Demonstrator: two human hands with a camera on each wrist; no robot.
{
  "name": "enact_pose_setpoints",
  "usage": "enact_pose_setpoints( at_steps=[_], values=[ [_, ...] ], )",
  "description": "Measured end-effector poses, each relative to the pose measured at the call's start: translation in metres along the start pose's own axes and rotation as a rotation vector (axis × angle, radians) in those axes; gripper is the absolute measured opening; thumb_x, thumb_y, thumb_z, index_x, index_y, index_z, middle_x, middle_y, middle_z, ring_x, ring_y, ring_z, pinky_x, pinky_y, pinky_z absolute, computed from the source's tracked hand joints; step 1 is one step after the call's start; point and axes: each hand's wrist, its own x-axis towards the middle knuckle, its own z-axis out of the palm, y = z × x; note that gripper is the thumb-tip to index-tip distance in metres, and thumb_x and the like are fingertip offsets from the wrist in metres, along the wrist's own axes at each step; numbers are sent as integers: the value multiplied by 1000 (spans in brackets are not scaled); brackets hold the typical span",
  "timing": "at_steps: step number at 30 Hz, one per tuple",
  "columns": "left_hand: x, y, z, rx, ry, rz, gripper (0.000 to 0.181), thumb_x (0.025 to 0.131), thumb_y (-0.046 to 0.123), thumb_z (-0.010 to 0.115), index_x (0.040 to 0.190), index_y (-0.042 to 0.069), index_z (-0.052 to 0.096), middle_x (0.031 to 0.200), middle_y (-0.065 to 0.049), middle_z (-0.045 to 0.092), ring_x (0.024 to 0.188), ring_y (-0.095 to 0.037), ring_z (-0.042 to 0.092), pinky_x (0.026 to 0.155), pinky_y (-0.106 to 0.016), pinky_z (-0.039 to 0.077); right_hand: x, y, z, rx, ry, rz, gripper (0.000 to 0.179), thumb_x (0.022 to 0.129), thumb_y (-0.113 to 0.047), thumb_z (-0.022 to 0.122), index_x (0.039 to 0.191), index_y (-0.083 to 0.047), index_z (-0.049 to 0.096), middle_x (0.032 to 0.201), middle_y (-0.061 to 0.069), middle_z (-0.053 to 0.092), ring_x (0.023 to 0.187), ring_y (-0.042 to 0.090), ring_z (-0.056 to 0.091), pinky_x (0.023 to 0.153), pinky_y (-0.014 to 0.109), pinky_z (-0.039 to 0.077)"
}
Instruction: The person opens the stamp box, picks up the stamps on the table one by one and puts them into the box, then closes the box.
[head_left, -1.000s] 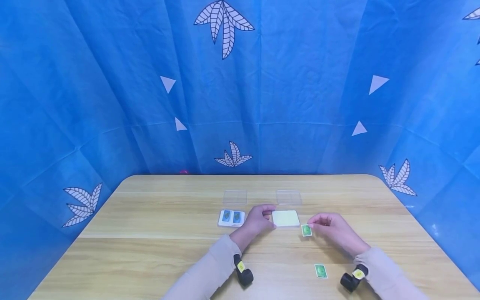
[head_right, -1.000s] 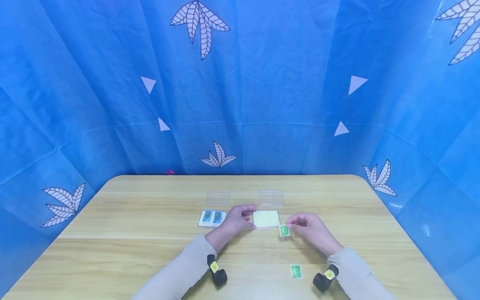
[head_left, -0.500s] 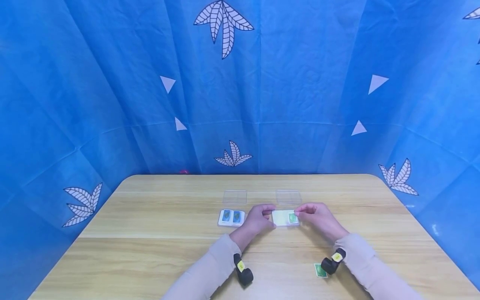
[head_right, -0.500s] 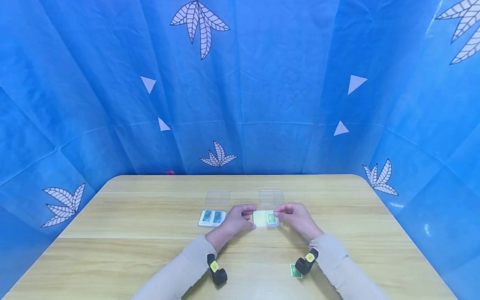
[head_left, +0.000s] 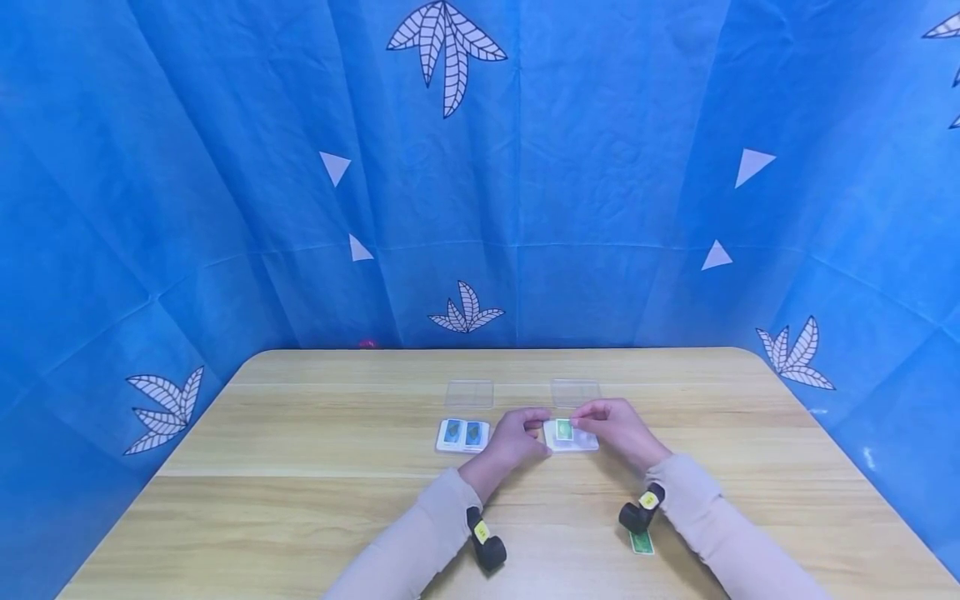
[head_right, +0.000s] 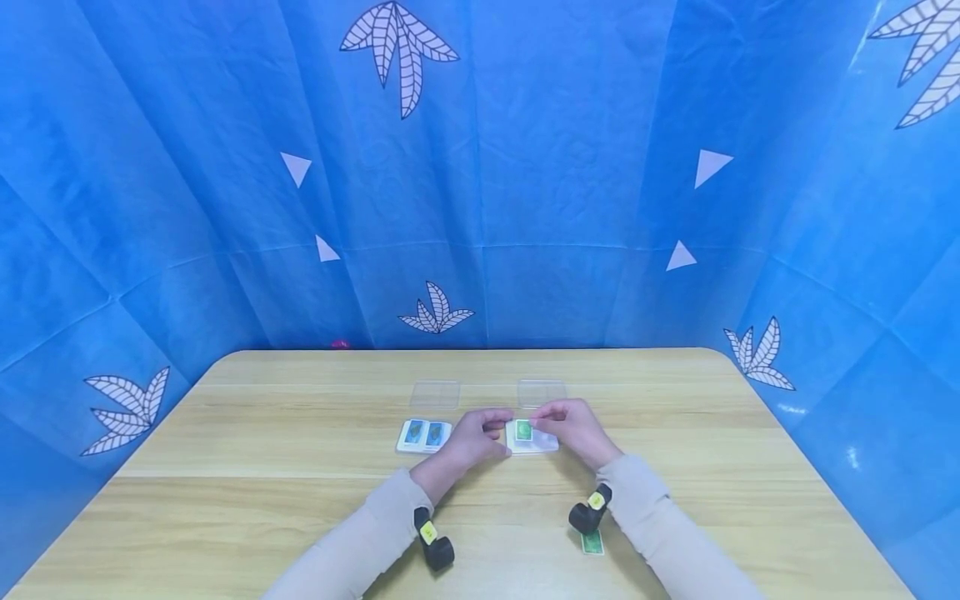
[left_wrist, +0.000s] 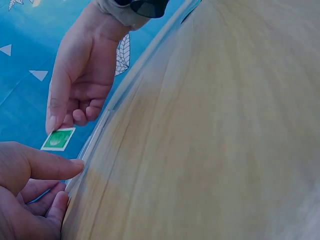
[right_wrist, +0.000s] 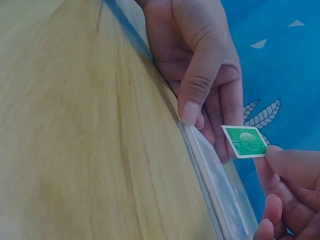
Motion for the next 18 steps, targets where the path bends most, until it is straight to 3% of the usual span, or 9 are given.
enact_pose_setpoints(
  at_steps=[7,18],
  values=[
    [0,0,0,5,-6,-1,60,63,-11,73,117,11,65,110,-5,61,99,-21,57,85,-28,54,4,-4,4,-3,-18,-41,18,85,-6,65,99,6,68,102,16,68,95,19,59,82,27,46],
    [1,0,1,18,-6,2,60,63,-11,73,118,12,64,111,-5,62,101,-22,58,86,-28,53,-12,-38,8,-4,-13,-21,18,84,1,62,97,13,65,99,24,67,90,21,61,75,22,47]
  ],
)
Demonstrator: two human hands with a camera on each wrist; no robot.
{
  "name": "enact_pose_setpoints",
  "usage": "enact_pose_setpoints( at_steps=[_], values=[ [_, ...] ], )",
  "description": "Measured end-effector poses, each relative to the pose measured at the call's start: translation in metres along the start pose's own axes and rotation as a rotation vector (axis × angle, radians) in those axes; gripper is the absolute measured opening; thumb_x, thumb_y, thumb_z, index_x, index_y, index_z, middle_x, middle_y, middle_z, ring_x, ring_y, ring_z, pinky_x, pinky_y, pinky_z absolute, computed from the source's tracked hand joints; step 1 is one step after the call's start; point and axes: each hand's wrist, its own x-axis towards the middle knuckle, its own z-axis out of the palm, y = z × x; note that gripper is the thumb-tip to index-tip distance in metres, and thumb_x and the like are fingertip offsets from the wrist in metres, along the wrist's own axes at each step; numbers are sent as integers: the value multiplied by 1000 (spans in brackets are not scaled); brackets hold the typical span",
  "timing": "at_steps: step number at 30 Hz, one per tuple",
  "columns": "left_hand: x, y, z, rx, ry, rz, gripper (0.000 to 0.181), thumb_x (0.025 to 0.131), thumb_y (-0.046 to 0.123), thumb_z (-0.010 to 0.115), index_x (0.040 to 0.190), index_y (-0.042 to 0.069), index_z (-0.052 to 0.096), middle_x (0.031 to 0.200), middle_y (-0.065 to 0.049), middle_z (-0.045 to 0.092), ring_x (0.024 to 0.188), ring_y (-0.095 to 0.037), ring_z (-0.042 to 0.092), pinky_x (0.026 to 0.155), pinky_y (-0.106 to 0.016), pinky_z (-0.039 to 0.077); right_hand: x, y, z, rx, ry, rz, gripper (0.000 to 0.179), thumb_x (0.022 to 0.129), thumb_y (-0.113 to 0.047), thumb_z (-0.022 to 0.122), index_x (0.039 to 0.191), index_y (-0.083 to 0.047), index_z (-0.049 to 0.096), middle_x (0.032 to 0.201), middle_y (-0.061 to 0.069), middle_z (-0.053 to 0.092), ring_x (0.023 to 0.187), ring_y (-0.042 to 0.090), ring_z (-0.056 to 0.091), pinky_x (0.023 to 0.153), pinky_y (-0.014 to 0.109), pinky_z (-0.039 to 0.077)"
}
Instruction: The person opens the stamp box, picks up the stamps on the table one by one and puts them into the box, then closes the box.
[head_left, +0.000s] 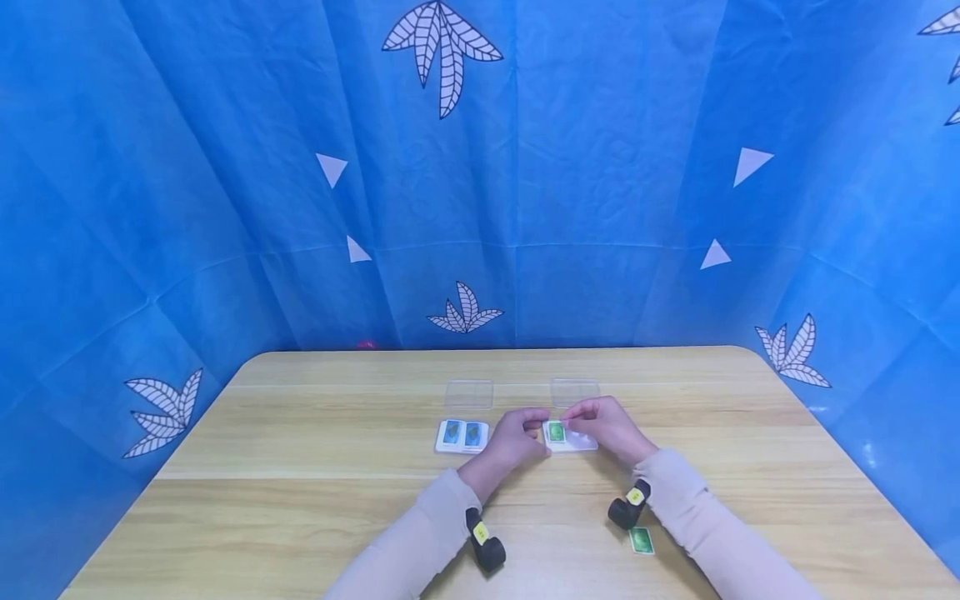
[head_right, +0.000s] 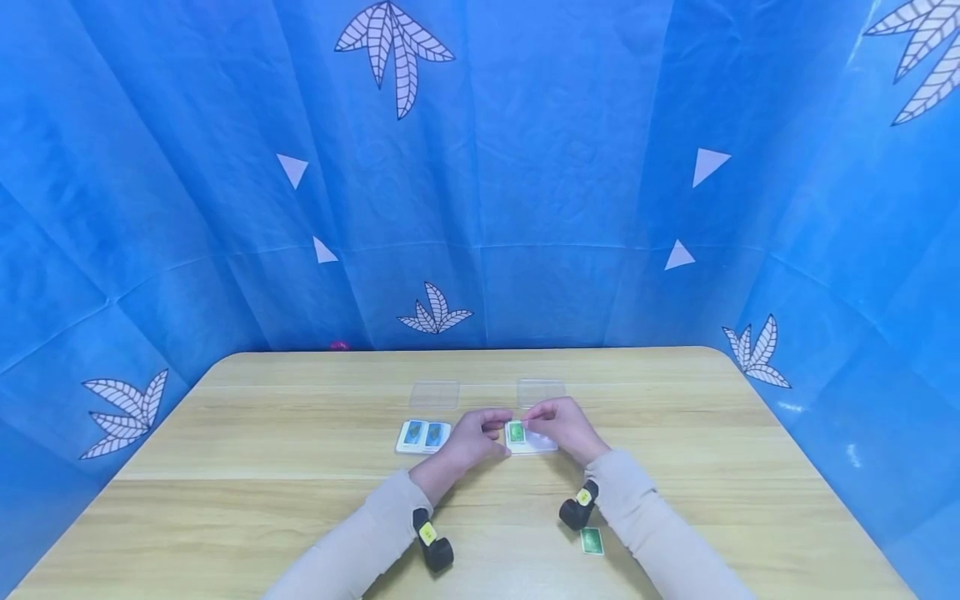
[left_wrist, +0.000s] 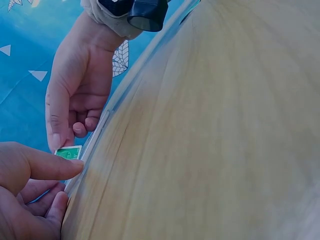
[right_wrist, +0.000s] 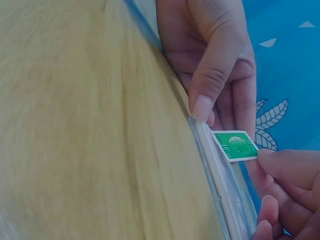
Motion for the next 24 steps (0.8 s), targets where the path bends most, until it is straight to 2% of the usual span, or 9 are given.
enact_pose_setpoints(
  at_steps=[6,14,24],
  values=[
    [0,0,0,-8,-3,8,60,62,-11,73,118,12,64,110,-4,62,100,-21,58,86,-28,53,5,10,1,1,-2,-22,16,84,2,62,95,13,65,98,25,67,90,23,60,69,19,46],
    [0,0,0,-10,-2,14,60,63,-11,73,118,11,64,111,-5,63,101,-20,58,87,-28,53,21,42,3,-23,23,-29,13,82,-3,67,92,6,69,88,15,70,80,12,60,66,18,47],
    [1,-2,0,-9,-6,21,60,63,-11,73,118,11,64,111,-5,63,101,-21,58,88,-28,53,24,47,4,-99,36,-75,9,81,-4,68,88,1,72,82,9,71,78,13,60,71,24,47]
  ],
)
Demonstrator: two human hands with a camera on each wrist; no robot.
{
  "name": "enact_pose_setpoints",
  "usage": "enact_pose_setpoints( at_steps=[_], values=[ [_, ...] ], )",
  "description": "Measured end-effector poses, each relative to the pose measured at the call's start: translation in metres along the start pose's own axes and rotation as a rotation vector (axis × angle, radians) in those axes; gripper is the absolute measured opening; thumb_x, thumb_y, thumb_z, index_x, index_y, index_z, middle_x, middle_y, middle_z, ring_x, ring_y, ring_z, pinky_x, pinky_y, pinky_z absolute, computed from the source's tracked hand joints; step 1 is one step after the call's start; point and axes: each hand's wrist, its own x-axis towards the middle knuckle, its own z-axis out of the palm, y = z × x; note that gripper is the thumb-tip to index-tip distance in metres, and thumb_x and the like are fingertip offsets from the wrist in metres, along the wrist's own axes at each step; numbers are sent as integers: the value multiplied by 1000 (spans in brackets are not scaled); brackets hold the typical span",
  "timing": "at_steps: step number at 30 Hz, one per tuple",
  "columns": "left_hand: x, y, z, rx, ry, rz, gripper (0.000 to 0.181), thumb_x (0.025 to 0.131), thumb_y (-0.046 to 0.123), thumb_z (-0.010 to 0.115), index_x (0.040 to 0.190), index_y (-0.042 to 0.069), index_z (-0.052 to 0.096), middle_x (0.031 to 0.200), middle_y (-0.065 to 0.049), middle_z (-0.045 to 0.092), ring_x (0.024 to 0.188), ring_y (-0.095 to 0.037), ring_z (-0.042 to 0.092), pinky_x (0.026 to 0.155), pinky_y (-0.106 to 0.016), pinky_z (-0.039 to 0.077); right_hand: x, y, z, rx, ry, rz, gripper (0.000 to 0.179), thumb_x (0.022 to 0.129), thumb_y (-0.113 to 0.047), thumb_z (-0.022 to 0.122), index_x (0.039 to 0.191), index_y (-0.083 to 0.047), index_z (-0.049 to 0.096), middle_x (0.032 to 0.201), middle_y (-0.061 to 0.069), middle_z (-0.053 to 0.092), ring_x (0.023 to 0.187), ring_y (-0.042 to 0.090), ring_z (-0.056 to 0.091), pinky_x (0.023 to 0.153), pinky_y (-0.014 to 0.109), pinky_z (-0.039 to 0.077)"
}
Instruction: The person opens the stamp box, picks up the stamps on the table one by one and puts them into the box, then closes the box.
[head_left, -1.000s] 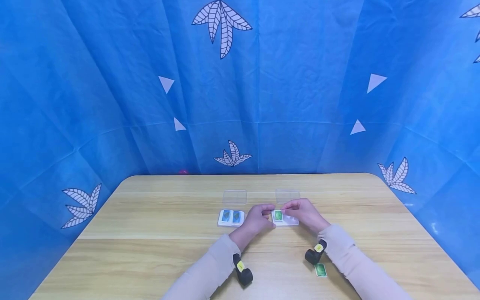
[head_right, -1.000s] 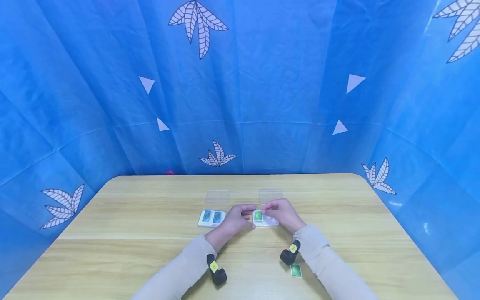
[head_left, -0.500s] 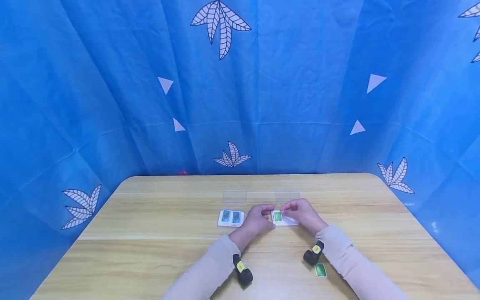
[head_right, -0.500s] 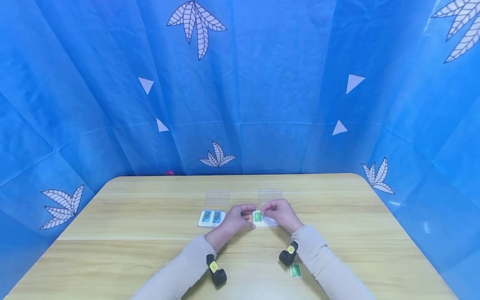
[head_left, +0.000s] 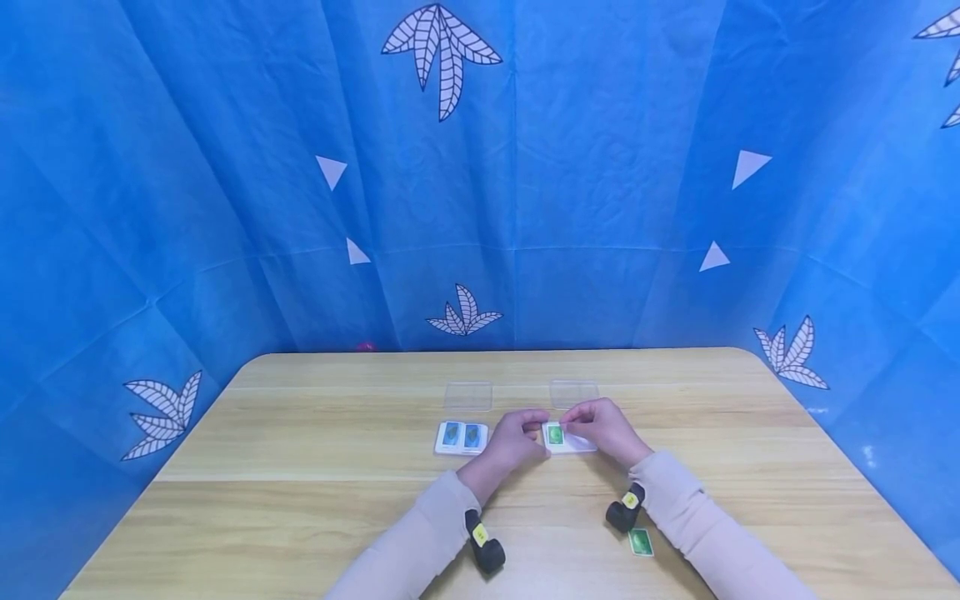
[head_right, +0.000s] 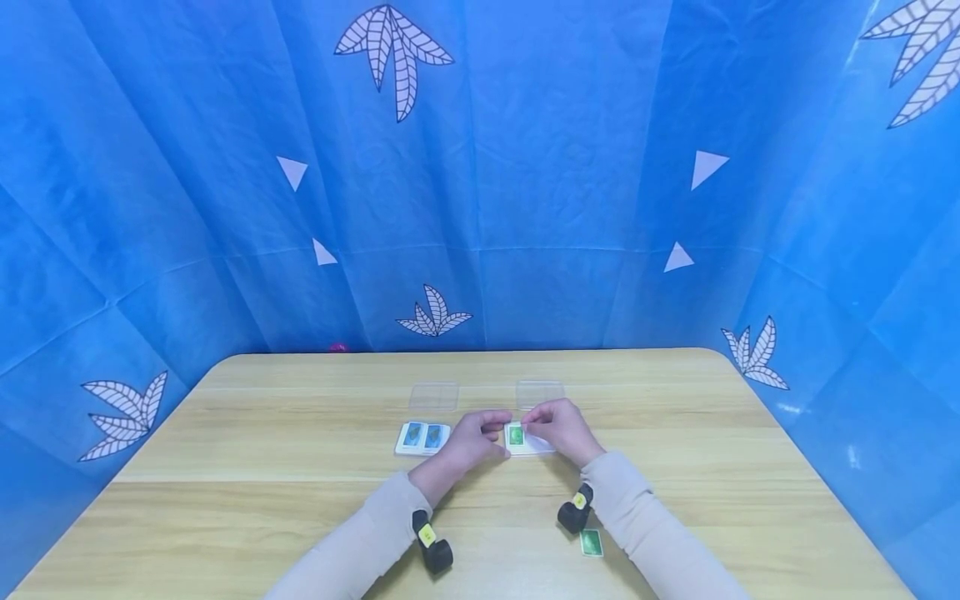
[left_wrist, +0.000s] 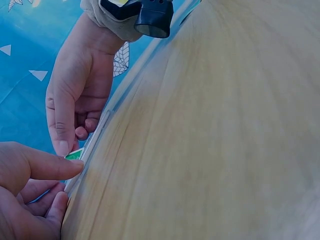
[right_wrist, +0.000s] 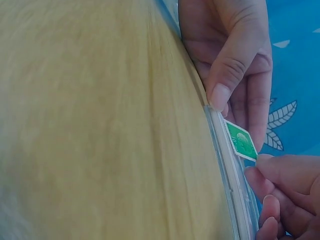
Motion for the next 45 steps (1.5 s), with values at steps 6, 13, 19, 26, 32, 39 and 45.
enact_pose_setpoints(
  at_steps=[6,13,19,26,32,39,45],
  values=[
    [1,1,-1,-7,-2,-8,59,64,-11,73,118,10,64,111,-5,62,101,-22,58,87,-29,53,0,0,0,-19,4,-2,9,82,-4,68,88,1,72,85,10,71,82,15,62,77,28,48],
    [0,1,-1,-9,1,-11,59,64,-11,74,118,10,64,111,-5,62,101,-22,58,87,-29,53,-4,-6,-4,-3,-10,-31,12,83,-3,66,92,3,71,94,15,70,93,24,62,82,31,47],
    [-1,2,0,-7,7,-18,58,63,-11,73,116,11,65,110,-4,62,101,-22,58,87,-29,53,-7,0,-12,-8,-38,-39,14,84,-6,65,96,-1,71,100,11,69,99,26,60,88,36,47],
    [-1,2,1,-5,13,-9,58,63,-10,74,116,12,65,109,-3,63,99,-20,58,86,-29,53,-23,0,-23,-14,-87,-22,16,85,-9,65,98,-1,70,102,12,68,95,22,59,80,28,49],
    [-1,0,0,-3,14,-8,58,63,-10,74,116,11,65,109,-3,62,99,-20,58,86,-29,53,-42,1,-34,-2,-126,-2,20,84,-12,66,101,-1,69,98,11,67,83,18,59,69,23,50],
    [0,-2,0,-3,14,-7,58,63,-10,74,116,11,65,109,-4,62,99,-21,58,86,-29,53,-66,5,-45,-15,-141,20,21,85,-18,67,101,-4,69,104,10,68,85,13,59,73,23,50],
    [-1,-1,0,-5,15,3,58,63,-11,74,116,10,64,109,-4,61,99,-21,58,86,-29,53,-86,6,-53,-14,-120,68,25,84,-23,68,102,-5,69,100,8,68,82,12,58,69,23,49]
  ],
)
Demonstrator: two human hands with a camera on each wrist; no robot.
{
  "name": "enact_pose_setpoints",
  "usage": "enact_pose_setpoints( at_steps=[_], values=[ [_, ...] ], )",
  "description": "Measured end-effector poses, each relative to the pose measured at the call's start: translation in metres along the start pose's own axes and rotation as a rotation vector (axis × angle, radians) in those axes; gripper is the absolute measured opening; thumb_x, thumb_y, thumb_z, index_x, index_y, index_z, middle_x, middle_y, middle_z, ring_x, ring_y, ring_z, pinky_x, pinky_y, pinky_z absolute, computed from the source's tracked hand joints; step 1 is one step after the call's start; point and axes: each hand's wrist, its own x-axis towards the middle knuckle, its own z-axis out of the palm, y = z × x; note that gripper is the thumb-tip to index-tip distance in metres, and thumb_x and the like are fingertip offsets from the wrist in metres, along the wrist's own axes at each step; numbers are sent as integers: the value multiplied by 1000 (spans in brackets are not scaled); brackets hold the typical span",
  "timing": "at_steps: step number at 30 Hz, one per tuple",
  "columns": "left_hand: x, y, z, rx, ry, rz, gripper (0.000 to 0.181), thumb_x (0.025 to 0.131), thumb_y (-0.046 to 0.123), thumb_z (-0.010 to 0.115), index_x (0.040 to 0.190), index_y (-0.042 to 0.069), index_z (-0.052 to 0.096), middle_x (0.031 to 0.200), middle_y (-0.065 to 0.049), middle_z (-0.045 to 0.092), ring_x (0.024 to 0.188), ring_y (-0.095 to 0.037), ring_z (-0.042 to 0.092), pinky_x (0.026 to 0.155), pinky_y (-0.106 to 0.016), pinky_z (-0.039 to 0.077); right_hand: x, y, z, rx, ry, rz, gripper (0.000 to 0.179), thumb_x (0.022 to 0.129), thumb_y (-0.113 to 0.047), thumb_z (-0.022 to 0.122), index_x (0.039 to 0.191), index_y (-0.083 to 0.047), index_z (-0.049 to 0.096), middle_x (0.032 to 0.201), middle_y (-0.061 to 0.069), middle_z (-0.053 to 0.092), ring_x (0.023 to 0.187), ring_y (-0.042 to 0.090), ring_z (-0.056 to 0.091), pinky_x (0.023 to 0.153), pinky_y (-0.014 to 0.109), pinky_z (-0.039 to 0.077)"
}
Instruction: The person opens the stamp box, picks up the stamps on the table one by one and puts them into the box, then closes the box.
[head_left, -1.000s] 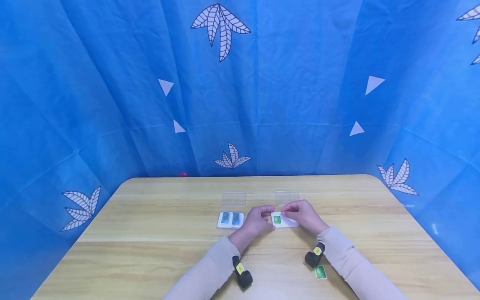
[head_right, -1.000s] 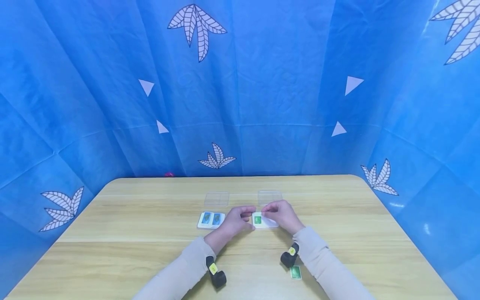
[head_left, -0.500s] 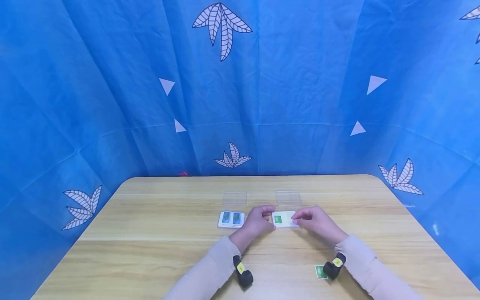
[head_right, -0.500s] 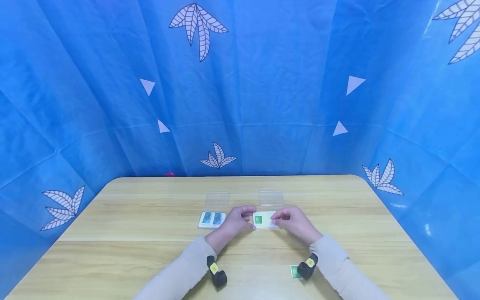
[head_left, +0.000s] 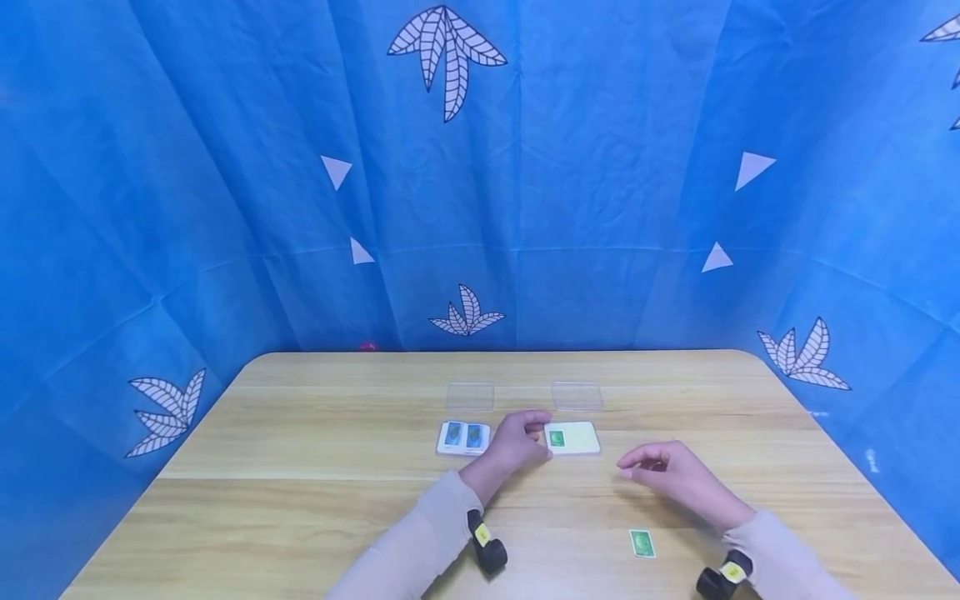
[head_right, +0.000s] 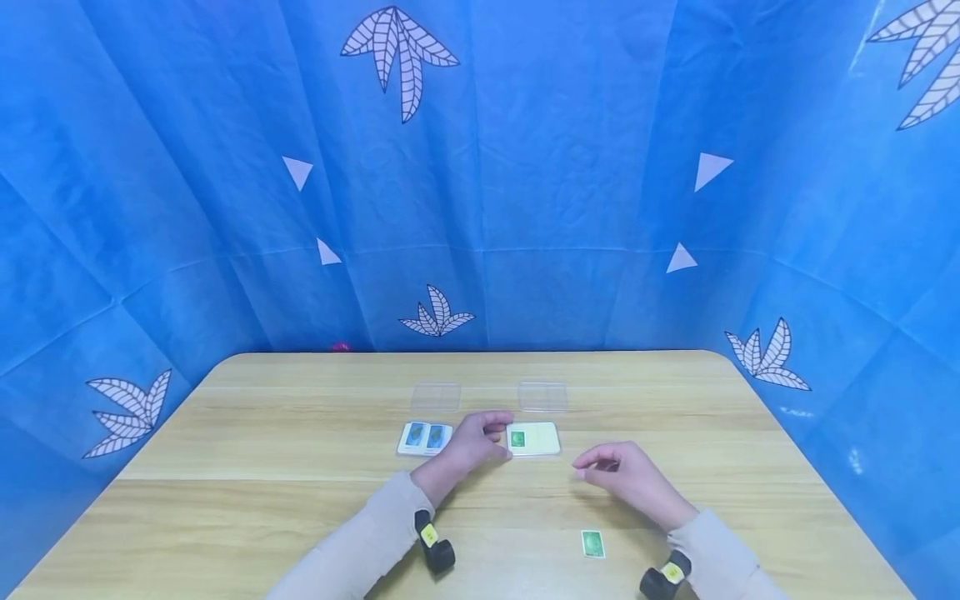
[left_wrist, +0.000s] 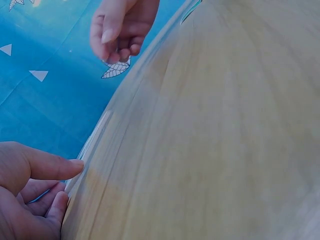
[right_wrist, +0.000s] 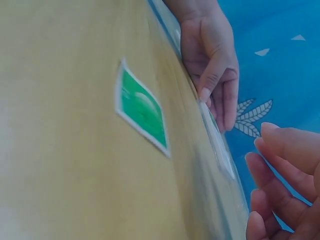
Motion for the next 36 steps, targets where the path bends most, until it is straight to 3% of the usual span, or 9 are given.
enact_pose_setpoints(
  at_steps=[5,10,18,24,31,36],
  values=[
    [-1,2,0,-4,-3,1,58,63,-12,74,117,8,64,110,-6,61,100,-23,58,86,-29,53,-17,5,0,41,-41,11,27,85,-22,67,104,-3,68,103,10,68,87,7,60,75,20,50],
    [-1,2,0,-3,-3,3,59,62,-11,74,117,10,64,110,-5,61,100,-22,58,86,-28,53,-33,12,3,75,-76,-15,28,87,-19,65,108,-1,66,104,11,68,88,4,60,73,21,51],
    [-2,2,0,-14,-4,-12,59,62,-12,74,116,11,65,109,-4,61,99,-20,57,84,-27,54,-52,16,8,71,-53,-71,26,87,-16,65,107,0,65,95,4,69,81,5,59,67,21,51],
    [-2,3,0,-10,-3,-24,59,63,-11,74,116,12,65,110,-3,61,101,-22,57,86,-28,53,-57,14,10,65,-58,-90,27,85,-14,66,108,1,65,92,2,67,77,6,56,62,22,50],
    [0,2,0,4,-2,-24,59,64,-10,74,117,13,64,111,-3,61,102,-21,57,86,-27,53,-60,12,10,59,-62,-59,28,83,-17,69,106,-1,67,96,4,66,79,6,56,66,22,51],
    [0,2,0,15,1,-16,59,64,-9,74,117,13,65,111,-4,61,101,-21,57,86,-28,53,-60,13,12,22,-51,-95,25,81,-20,72,101,-5,70,102,7,65,84,4,57,71,20,52]
  ],
)
